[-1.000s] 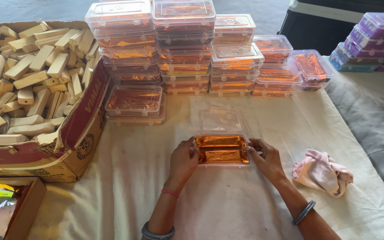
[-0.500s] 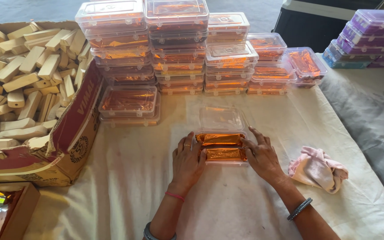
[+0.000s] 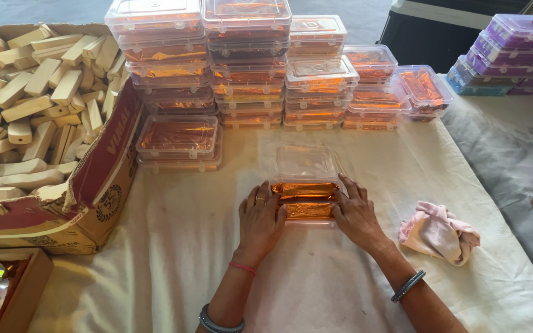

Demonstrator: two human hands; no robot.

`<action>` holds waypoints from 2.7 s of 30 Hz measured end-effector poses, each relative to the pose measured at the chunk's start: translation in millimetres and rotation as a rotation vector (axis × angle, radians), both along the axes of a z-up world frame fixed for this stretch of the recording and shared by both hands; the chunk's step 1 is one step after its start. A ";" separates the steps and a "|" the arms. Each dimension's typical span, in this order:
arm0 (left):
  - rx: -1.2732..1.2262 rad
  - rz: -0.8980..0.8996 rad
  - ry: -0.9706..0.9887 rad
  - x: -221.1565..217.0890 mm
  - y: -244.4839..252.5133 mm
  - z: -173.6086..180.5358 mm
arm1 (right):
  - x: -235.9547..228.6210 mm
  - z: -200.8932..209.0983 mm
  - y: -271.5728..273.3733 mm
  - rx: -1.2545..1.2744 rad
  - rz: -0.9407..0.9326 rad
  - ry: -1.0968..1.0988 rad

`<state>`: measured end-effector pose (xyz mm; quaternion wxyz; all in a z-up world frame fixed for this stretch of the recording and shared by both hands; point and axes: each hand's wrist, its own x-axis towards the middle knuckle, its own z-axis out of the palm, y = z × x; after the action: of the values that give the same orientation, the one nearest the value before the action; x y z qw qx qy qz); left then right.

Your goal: The person wipes the inside and outside of a clear plastic container with a cloth, then places two orange foil-wrapped bars inside and closes the lid. They then pick up two small wooden blocks from a box and wipe them with the cloth.

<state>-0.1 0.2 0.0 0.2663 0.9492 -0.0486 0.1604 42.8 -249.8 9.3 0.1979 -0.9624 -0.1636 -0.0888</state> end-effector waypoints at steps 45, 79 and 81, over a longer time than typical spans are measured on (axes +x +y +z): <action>-0.269 -0.177 0.076 2.6 1.8 5.6 | 43.7 -11.4 -45.2 1.568 0.072 0.573; -0.616 -0.277 0.240 9.0 24.2 0.8 | 37.1 -31.0 -43.2 1.175 0.128 0.401; -0.601 -0.282 0.223 8.3 23.9 1.2 | 35.7 -28.9 -42.2 1.165 0.112 0.407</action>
<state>8.2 24.0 1.2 0.5571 0.8240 -0.1003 0.0245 78.5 -292.0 -19.6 0.7226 -0.6836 -0.0976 0.0325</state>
